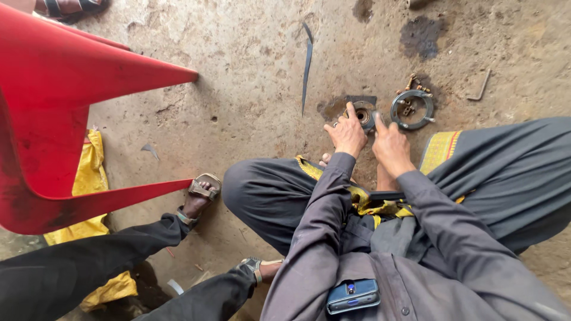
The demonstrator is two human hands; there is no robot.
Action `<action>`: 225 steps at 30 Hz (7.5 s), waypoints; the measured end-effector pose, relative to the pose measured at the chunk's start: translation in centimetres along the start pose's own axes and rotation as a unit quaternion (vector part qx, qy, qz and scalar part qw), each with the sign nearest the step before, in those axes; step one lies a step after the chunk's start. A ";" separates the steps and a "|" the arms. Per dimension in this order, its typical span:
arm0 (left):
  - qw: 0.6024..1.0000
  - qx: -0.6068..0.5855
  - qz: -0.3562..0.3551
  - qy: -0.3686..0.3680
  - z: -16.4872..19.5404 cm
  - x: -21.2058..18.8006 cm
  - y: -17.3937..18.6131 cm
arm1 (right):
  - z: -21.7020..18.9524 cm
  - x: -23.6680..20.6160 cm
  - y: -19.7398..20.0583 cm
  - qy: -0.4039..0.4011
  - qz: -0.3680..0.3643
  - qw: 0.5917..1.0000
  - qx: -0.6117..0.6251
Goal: The person sits on the ground fitting a cylindrical metal component into a rusted pump or valve housing, pressing and rotating it by hand and repositioning the housing and a nearby flange ring with bolts on the dirt floor.
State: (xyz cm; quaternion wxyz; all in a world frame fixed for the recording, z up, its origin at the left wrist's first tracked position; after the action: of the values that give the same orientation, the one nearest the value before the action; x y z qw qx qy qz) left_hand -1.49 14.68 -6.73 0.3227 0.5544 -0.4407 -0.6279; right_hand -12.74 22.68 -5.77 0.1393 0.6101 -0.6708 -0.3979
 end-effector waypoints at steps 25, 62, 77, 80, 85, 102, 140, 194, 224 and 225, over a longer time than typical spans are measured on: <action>1.000 -0.007 -0.017 0.004 0.2 0.3 -0.9 | 0.2 1.3 0.2 -0.012 -0.004 1.000 -0.016; 1.000 -0.008 -0.016 0.002 -0.1 0.1 -0.1 | -1.0 1.5 0.3 -0.005 0.009 1.000 -0.025; 0.999 -0.022 -0.043 0.010 -0.3 0.0 0.3 | 0.4 0.2 1.5 -0.008 0.028 1.000 0.013; 0.999 0.002 -0.041 0.003 -0.4 0.0 0.2 | -0.6 0.0 1.9 -0.008 0.011 1.000 0.007; 0.999 -0.013 -0.038 0.003 -0.2 0.3 -0.6 | -1.0 -0.1 1.4 -0.009 -0.004 1.000 -0.005; 1.000 0.003 -0.017 0.006 -0.1 0.2 -0.4 | -0.4 0.4 0.5 -0.010 0.010 1.000 0.000; 0.999 0.005 -0.031 0.009 -0.4 0.5 -1.2 | -0.6 0.7 0.3 0.008 0.007 1.000 0.004; 0.999 -0.026 -0.029 0.009 -0.4 0.7 -1.8 | -0.8 1.3 -1.2 0.004 -0.005 1.000 -0.019; 1.000 -0.004 -0.007 0.009 -0.3 1.2 -3.1 | -1.1 1.9 -0.9 0.026 -0.012 0.999 -0.014; 1.000 -0.008 0.000 0.009 -0.3 1.1 -3.2 | -1.1 1.9 -0.8 0.029 -0.010 0.999 -0.017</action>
State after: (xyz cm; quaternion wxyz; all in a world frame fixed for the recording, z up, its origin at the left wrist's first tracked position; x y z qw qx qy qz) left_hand -1.10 14.87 -10.07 0.3313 0.5571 -0.4328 -0.6265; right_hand -11.80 20.52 -6.20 0.1650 0.6254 -0.6537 -0.3927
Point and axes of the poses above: each hand's wrist, its own x-axis towards the middle knuckle, its own y-axis out of the back of the hand, z = x × y, the point moved 2 cm from there along x, towards the middle knuckle, and after that the axes turned 13 degrees about x, right-handed, at the moved point
